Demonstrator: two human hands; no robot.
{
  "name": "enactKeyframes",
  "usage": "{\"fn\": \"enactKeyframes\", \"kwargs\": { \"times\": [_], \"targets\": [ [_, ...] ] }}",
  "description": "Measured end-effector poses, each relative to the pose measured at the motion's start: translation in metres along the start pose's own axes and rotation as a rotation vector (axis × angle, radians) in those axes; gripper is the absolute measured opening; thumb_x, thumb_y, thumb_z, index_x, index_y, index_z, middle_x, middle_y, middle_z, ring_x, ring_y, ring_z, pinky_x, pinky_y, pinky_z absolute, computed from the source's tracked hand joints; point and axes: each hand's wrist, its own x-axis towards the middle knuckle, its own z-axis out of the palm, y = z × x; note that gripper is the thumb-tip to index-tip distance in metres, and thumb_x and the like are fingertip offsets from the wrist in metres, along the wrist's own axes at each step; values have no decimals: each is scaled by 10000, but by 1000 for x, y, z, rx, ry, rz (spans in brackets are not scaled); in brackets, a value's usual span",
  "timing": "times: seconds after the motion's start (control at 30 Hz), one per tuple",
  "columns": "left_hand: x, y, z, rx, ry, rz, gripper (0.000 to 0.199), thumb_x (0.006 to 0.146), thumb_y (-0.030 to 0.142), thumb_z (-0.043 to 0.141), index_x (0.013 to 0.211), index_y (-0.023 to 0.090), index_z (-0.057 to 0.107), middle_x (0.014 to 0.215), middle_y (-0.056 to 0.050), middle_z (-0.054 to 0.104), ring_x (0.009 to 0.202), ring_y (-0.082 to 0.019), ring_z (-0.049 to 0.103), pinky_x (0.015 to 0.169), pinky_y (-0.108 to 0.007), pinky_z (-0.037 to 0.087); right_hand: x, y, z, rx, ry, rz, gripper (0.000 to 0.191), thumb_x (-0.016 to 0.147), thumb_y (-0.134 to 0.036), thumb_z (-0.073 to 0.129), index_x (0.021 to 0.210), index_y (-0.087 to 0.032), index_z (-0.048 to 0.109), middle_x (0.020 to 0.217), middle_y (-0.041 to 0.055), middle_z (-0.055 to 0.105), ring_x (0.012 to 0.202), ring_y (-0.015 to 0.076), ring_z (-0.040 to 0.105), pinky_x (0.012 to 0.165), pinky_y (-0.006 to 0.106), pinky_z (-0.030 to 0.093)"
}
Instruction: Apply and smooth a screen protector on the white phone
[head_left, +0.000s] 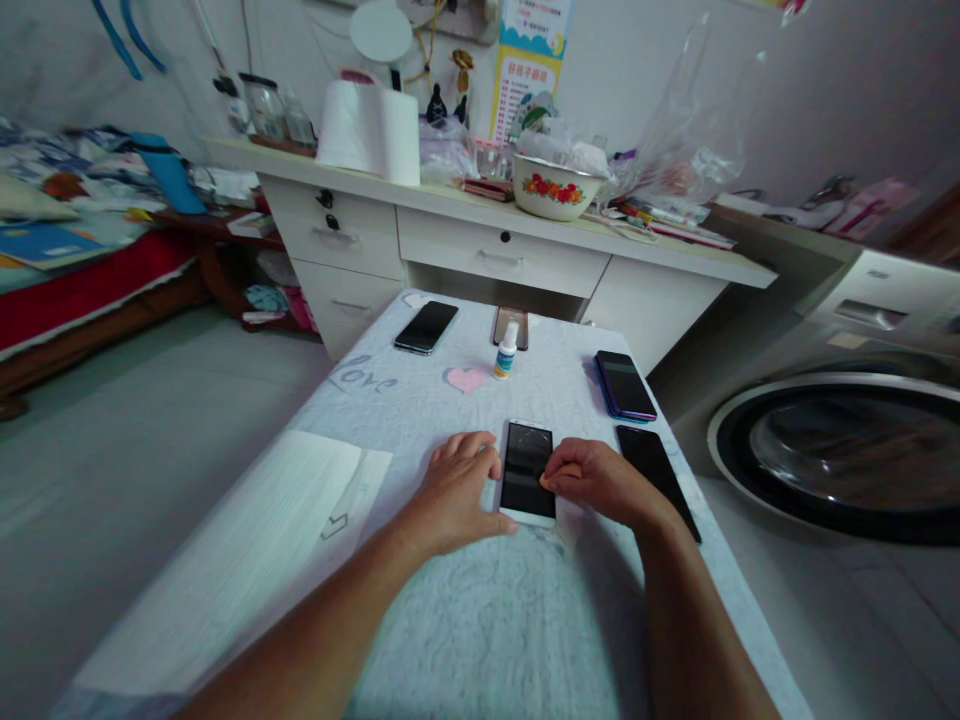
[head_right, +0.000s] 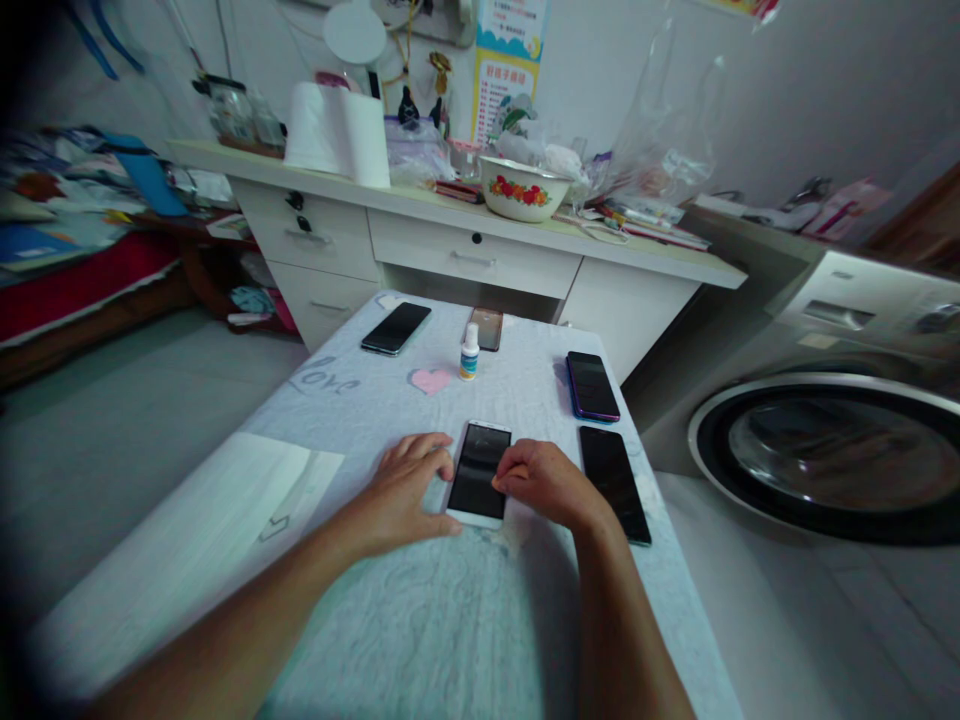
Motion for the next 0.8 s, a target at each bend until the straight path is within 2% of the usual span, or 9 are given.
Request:
{"fn": "enactKeyframes", "kwargs": {
  "times": [0.33,0.47,0.67,0.73,0.8],
  "targets": [
    [2,-1,-2,-48,47,12,238,685,253,717,851,226,549,1248,-32,517,1170,-243,431,981,-395,344,-4,-12,4,22,-47,-28,97,761,-252,617,740,-187,686,720,2,659,661,133,599,609,217,432],
    [4,2,-3,-51,44,-38,201,705,222,684,849,215,544,1244,-48,513,1171,-244,432,992,-397,348,-5,-17,4,39,-67,-38,92,743,-231,621,737,-194,705,757,10,674,686,143,612,628,222,451],
    [3,4,-2,-42,52,-69,198,709,231,663,867,220,544,1213,-48,507,1146,-244,441,987,-398,355,-7,-15,7,222,-163,-16,115,759,-278,616,767,-186,684,768,15,686,703,149,635,640,229,459],
    [3,5,-2,-42,44,-75,231,685,243,683,862,220,537,1205,-44,506,1132,-245,444,980,-396,359,-5,-10,7,259,-77,14,134,761,-312,619,771,-185,661,726,14,674,693,154,629,611,228,449],
    [3,5,-2,-37,42,-73,276,657,261,709,865,221,532,1195,-40,508,1123,-249,445,971,-397,362,-1,-2,7,225,143,18,173,748,-350,637,782,-181,648,725,21,667,677,155,613,582,227,431]
  ]
}}
